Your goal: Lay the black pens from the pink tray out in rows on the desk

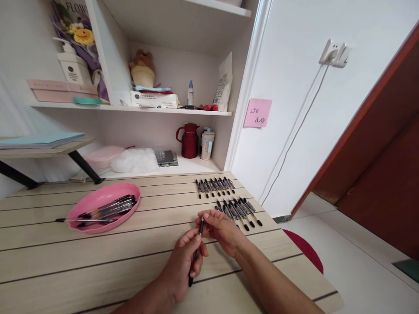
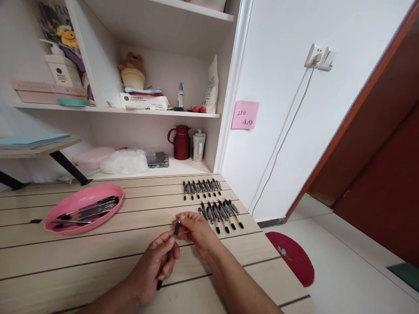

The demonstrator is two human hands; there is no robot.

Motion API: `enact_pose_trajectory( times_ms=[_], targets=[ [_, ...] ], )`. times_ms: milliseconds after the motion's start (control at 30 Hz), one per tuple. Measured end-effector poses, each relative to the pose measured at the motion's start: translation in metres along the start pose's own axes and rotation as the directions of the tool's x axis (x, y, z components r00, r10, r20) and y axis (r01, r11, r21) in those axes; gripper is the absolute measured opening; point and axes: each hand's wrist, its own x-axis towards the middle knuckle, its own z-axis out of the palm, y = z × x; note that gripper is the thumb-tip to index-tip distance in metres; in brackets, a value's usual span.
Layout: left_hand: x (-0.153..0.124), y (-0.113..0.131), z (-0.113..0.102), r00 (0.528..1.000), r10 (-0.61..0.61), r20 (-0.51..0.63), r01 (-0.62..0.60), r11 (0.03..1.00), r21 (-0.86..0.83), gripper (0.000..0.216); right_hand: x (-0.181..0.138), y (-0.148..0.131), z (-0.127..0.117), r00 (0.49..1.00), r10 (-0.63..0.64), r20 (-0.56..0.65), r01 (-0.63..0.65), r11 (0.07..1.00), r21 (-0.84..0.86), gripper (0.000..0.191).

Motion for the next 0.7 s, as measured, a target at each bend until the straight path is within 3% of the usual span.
enact_pose_trajectory(
  times_ms=[367, 500, 700],
  targets=[
    [-0.0008, 0.0022, 0.0024, 1.0, -0.007, -0.001, 0.007, 1.0, -0.019, 0.024, 0.001, 0.003, 0.0022, 0.999, 0.023, -0.025, -0.024, 1.0, -0.008, 0.033],
    [-0.0005, 0.002, 0.0016, 1.0, -0.022, -0.017, 0.022, 0.999, -0.026, 0.026, 0.0037, 0.0037, 0.0022, 0.999, -0.025, 0.04, 0.025, 1.0, 0.011, 0.028],
    [-0.0007, 0.0014, 0.0007, 1.0, -0.005, -0.022, 0.005, 1.0, -0.009, 0.024, 0.0052, 0.002, 0.0014, 0.996, 0.006, 0.087, -0.015, 0.995, 0.098, 0.029]
  ],
)
